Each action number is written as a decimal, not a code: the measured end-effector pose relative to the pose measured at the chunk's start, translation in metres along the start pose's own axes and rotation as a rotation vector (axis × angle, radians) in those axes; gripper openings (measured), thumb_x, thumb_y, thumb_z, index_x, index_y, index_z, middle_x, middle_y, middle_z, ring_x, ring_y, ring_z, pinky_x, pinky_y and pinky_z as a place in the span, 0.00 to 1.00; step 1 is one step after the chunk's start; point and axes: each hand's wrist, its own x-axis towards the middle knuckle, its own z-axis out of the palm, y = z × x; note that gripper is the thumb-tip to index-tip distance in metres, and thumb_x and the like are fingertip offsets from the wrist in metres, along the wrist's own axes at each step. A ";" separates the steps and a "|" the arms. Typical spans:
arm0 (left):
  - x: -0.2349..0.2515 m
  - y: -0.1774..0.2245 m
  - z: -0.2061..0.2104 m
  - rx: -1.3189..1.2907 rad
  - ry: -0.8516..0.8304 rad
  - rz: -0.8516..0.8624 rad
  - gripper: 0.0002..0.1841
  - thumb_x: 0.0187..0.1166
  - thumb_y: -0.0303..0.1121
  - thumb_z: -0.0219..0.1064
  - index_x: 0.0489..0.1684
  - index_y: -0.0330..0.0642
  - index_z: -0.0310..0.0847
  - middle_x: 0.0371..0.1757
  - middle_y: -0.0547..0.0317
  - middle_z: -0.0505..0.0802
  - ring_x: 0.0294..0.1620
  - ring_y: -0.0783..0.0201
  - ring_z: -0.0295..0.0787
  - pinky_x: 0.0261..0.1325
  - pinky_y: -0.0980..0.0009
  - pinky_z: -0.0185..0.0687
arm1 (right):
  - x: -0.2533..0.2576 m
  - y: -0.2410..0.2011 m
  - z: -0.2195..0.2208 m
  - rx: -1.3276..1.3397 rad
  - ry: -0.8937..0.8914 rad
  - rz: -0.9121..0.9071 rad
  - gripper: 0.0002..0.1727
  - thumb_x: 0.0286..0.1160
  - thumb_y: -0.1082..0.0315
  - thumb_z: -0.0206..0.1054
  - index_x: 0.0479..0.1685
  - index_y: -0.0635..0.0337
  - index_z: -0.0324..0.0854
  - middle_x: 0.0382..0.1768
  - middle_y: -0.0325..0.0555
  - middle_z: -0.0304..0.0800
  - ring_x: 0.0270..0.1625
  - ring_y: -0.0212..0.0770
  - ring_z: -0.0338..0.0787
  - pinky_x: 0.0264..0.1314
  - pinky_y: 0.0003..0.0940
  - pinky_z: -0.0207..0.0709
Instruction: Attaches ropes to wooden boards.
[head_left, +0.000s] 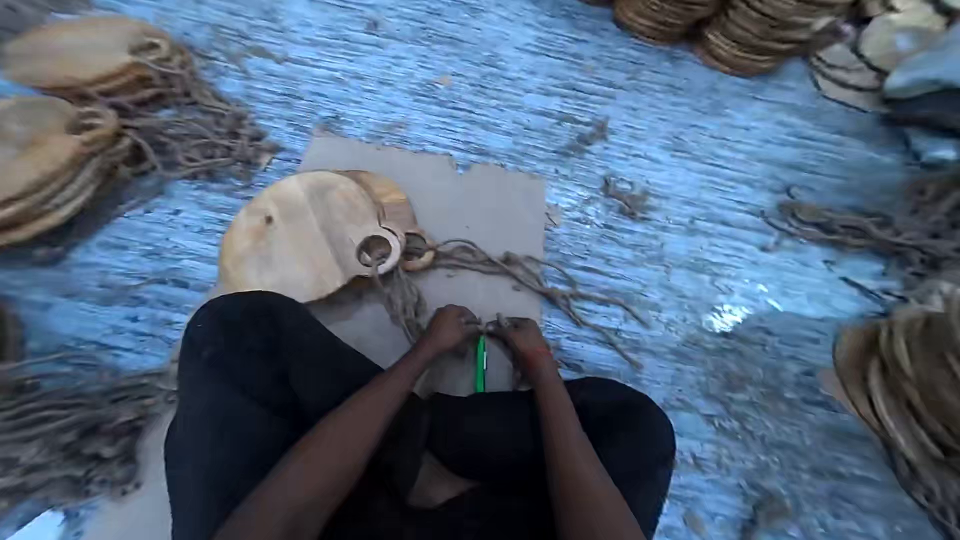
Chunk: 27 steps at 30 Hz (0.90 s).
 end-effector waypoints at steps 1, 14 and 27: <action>0.001 0.000 0.001 0.029 0.003 0.000 0.15 0.84 0.38 0.69 0.59 0.36 0.90 0.57 0.39 0.93 0.62 0.43 0.89 0.71 0.42 0.79 | 0.007 0.008 0.004 -0.005 0.013 -0.011 0.19 0.75 0.58 0.78 0.50 0.67 0.90 0.48 0.64 0.92 0.52 0.60 0.90 0.60 0.63 0.79; 0.007 -0.003 0.009 0.085 0.053 -0.038 0.14 0.82 0.37 0.71 0.53 0.35 0.91 0.53 0.37 0.91 0.56 0.42 0.88 0.65 0.43 0.80 | -0.010 0.001 0.010 -0.101 0.073 -0.029 0.16 0.77 0.60 0.76 0.47 0.67 0.89 0.41 0.67 0.90 0.45 0.67 0.89 0.46 0.68 0.80; 0.003 -0.003 0.008 0.146 -0.043 -0.049 0.12 0.83 0.35 0.69 0.52 0.36 0.91 0.52 0.39 0.92 0.58 0.44 0.89 0.66 0.43 0.80 | 0.009 0.005 0.006 -0.161 -0.093 0.158 0.18 0.74 0.55 0.77 0.48 0.63 0.91 0.49 0.59 0.93 0.55 0.59 0.90 0.60 0.63 0.78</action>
